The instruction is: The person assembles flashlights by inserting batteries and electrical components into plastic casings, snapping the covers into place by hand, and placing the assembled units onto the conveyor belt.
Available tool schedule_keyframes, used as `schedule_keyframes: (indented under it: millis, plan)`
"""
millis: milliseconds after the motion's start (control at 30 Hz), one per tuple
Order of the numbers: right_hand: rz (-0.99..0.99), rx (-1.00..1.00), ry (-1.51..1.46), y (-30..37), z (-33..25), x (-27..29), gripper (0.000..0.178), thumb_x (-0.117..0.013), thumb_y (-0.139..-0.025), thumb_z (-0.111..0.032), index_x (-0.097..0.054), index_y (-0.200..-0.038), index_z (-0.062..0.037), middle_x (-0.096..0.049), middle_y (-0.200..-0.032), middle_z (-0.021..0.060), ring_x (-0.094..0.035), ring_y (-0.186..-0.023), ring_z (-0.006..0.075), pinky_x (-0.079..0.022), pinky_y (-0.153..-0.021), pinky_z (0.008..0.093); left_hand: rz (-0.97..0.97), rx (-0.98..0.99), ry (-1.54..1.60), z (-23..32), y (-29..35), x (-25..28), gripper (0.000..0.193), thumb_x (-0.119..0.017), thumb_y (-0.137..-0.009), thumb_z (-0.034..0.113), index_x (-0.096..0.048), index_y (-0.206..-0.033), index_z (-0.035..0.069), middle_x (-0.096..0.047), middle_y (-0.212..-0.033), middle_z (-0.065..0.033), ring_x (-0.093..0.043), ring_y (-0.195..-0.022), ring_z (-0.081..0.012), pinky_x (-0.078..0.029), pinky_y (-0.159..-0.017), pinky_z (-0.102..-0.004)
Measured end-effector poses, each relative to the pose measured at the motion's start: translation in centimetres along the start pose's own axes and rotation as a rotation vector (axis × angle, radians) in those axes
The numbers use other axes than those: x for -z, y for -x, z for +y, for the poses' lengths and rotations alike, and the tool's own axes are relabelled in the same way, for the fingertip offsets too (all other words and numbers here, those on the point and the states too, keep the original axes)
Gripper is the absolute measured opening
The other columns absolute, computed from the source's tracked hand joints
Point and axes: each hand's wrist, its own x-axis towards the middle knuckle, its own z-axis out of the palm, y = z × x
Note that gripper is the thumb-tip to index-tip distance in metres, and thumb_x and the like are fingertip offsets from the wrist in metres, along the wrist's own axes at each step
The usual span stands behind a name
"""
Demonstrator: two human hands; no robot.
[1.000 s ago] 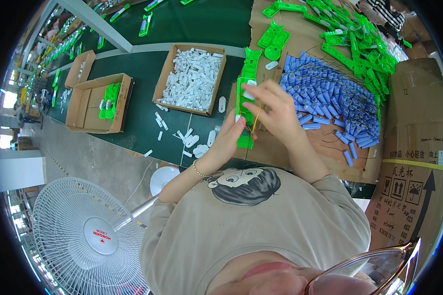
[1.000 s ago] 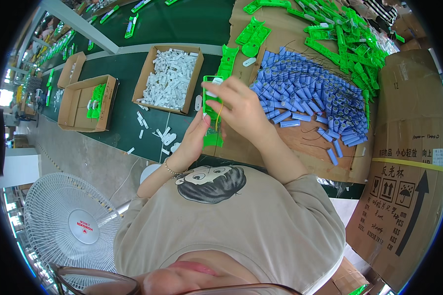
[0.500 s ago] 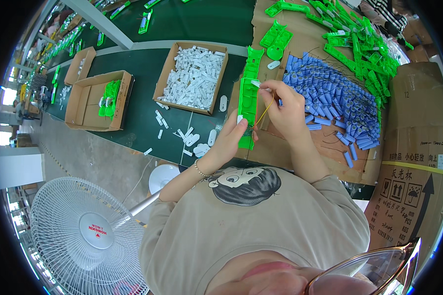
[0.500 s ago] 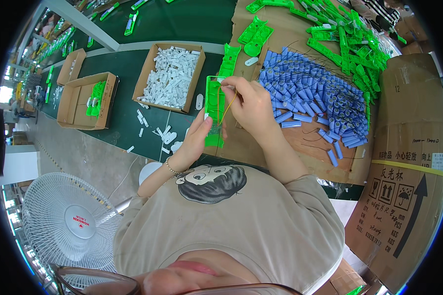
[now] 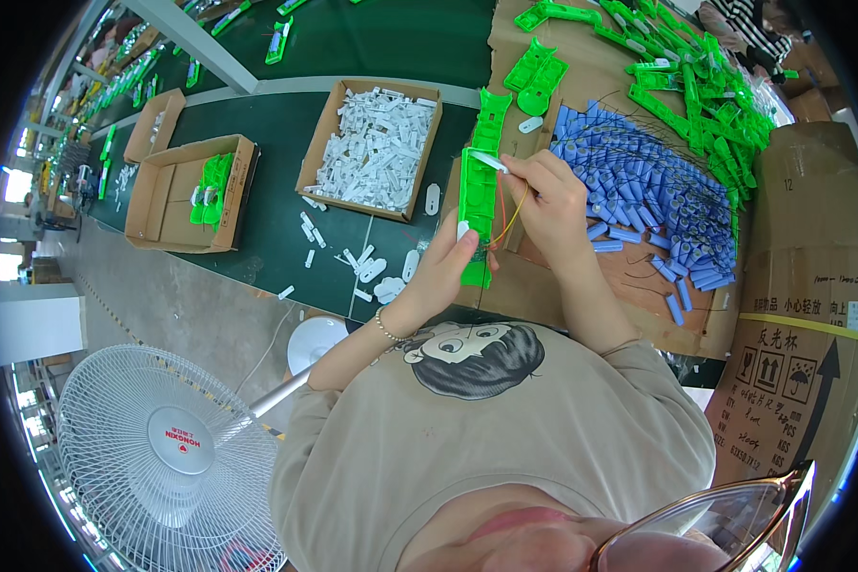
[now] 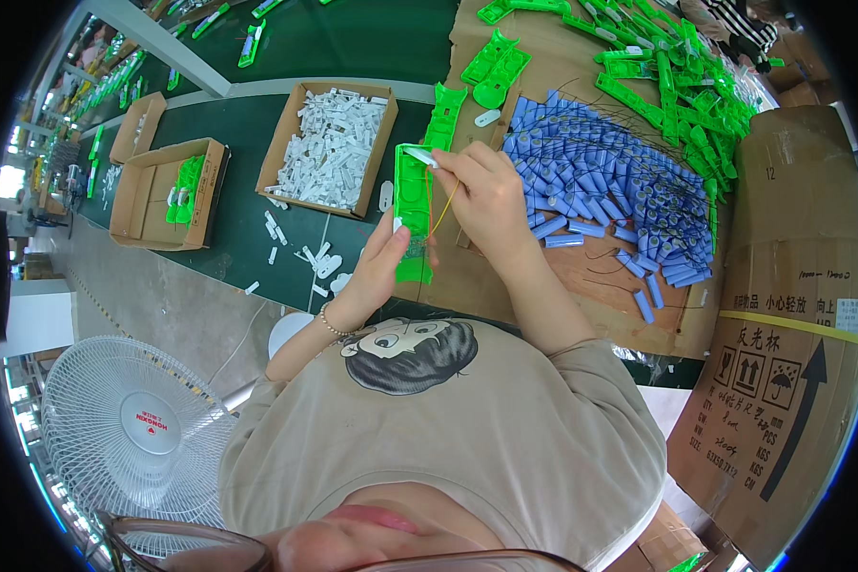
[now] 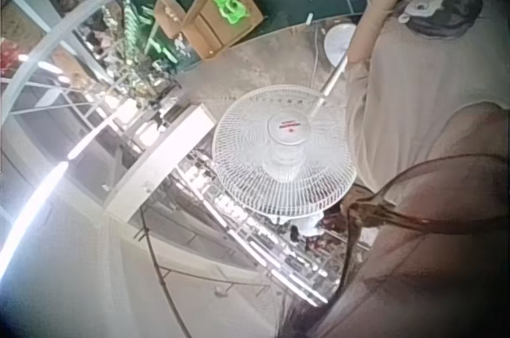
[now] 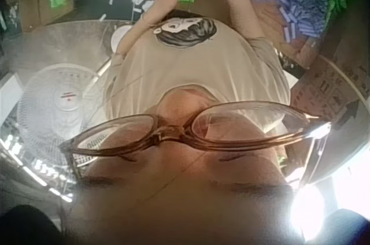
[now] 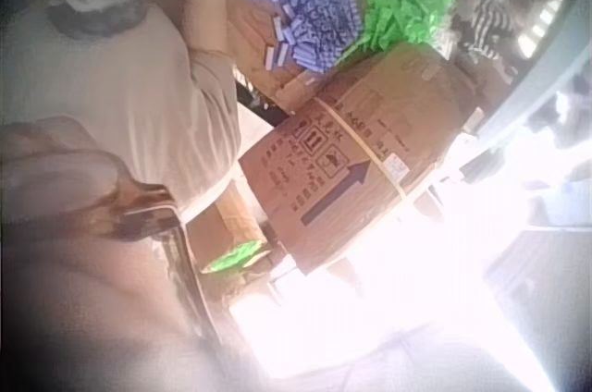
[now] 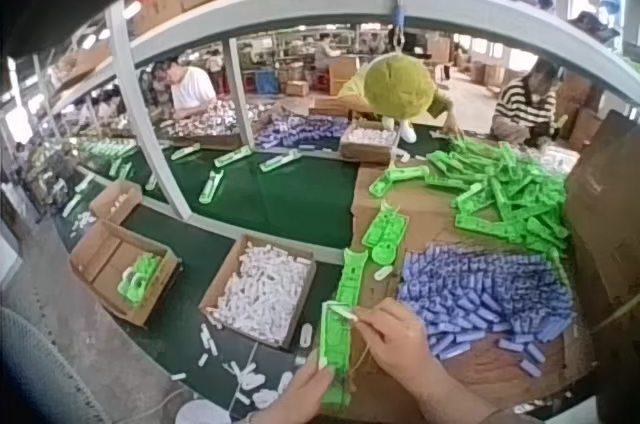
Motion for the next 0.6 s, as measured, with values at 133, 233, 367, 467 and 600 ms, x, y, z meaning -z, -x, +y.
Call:
schedule_keyframes:
  millis: [133, 233, 367, 467, 600]
  plan:
    - [0.039, 0.022, 0.077, 0.0, -0.1, 0.0, 0.019, -0.071, -0.071, -0.004, -0.069, -0.09, -0.007, -0.061, -0.078, 0.0054, -0.056, -0.067, 0.0209, -0.04, -0.062, 0.0304, 0.021, 0.05, 0.022, 0.2, 0.3, -0.1, 0.04, -0.034, -0.1, 0.028, -0.03, -0.133, 0.005, -0.053, -0.103, -0.0106, -0.058, -0.085, -0.0179, -0.048, -0.075, -0.0324]
    - [0.069, 0.015, 0.093, 0.2, -0.4, -0.3, 0.024, -0.071, -0.072, -0.005, -0.07, -0.095, -0.0089, -0.063, -0.087, 0.0058, -0.058, -0.074, 0.0207, -0.042, -0.067, 0.0303, 0.017, -0.052, -0.169, 0.3, 0.2, -0.1, 0.041, -0.037, -0.099, 0.023, -0.029, -0.134, 0.003, -0.053, -0.103, -0.0103, -0.058, -0.086, -0.0182, -0.048, -0.077, -0.0323]
    - [0.092, -0.04, 0.059, 0.8, -0.1, -1.1, 0.029, -0.07, -0.073, -0.005, -0.069, -0.102, -0.0095, -0.065, -0.099, 0.0083, -0.06, -0.084, 0.0228, -0.044, -0.077, 0.0308, 0.094, -0.09, -0.46, 1.2, 0.3, 0.1, 0.048, -0.045, -0.095, 0.019, -0.026, -0.134, -0.001, -0.053, -0.102, -0.0142, -0.058, -0.086, -0.0219, -0.047, -0.077, -0.0332]
    - [0.107, -0.018, 0.097, 0.9, 0.5, -0.8, 0.031, -0.069, -0.075, -0.006, -0.068, -0.106, -0.0097, -0.065, -0.102, 0.0094, -0.061, -0.087, 0.0247, -0.044, -0.08, 0.0336, 0.12, -0.159, -0.715, 2.4, 0.5, -0.4, 0.052, -0.05, -0.092, 0.02, -0.027, -0.133, -0.002, -0.052, -0.1, -0.0174, -0.056, -0.079, -0.0271, -0.046, -0.074, -0.0348]
    - [0.075, 0.011, 0.157, 0.9, 0.1, -0.8, 0.034, -0.067, -0.077, -0.005, -0.065, -0.11, -0.01, -0.065, -0.102, 0.0093, -0.061, -0.09, 0.0262, -0.044, -0.082, 0.0352, 0.178, -0.204, -0.895, 3.1, 1.0, -1.5, 0.05, -0.051, -0.092, 0.021, -0.031, -0.132, -0.001, -0.053, -0.102, -0.0189, -0.055, -0.077, -0.03, -0.045, -0.072, -0.0361]
